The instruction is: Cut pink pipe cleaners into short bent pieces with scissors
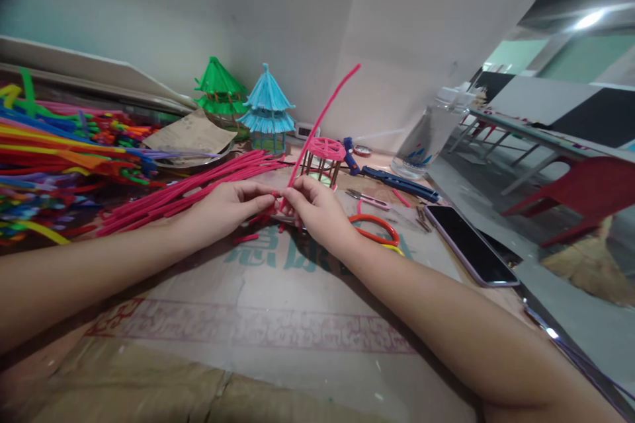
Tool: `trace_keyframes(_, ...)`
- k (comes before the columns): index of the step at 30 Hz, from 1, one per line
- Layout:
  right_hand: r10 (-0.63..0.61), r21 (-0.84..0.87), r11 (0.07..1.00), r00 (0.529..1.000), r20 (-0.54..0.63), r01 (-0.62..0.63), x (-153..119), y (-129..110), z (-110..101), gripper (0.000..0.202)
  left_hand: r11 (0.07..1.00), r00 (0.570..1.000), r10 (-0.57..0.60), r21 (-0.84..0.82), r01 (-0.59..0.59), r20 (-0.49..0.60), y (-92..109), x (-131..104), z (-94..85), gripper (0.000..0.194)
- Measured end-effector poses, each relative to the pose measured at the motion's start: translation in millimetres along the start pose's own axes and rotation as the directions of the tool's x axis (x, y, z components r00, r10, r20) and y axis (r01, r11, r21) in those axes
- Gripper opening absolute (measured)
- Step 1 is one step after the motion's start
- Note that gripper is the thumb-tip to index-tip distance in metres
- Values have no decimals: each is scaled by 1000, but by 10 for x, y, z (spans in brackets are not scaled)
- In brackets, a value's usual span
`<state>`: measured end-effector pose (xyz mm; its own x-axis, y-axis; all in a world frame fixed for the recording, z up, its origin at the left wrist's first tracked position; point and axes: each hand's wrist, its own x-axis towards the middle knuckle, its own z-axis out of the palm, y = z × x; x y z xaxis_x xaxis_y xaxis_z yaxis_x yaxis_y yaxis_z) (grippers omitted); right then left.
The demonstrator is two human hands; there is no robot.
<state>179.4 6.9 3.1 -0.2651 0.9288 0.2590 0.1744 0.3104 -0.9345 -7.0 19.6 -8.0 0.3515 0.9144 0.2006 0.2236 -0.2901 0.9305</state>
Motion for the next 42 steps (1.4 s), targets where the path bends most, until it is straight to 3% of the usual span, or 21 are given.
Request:
trace_keyframes(9, 39, -33, 999, 999, 13, -39, 5, -14, 27, 17, 995, 999, -45, -84, 46, 18, -44, 5, 15, 33)
trace_keyframes(17, 26, -74, 997, 1000, 17, -25, 10, 5, 16, 19, 998, 999, -52, -38, 52, -8, -41, 1, 1, 31)
trace_keyframes(34, 92, 74, 993, 993, 75, -97, 26, 13, 0, 30, 999, 992, -37, 26, 34, 122, -4, 13, -20, 33)
trace_keyframes(42, 10, 94, 996, 1000, -28, -7, 15, -15, -2, 36, 995, 990, -29, 100, 15, 138, 11, 3, -15, 33)
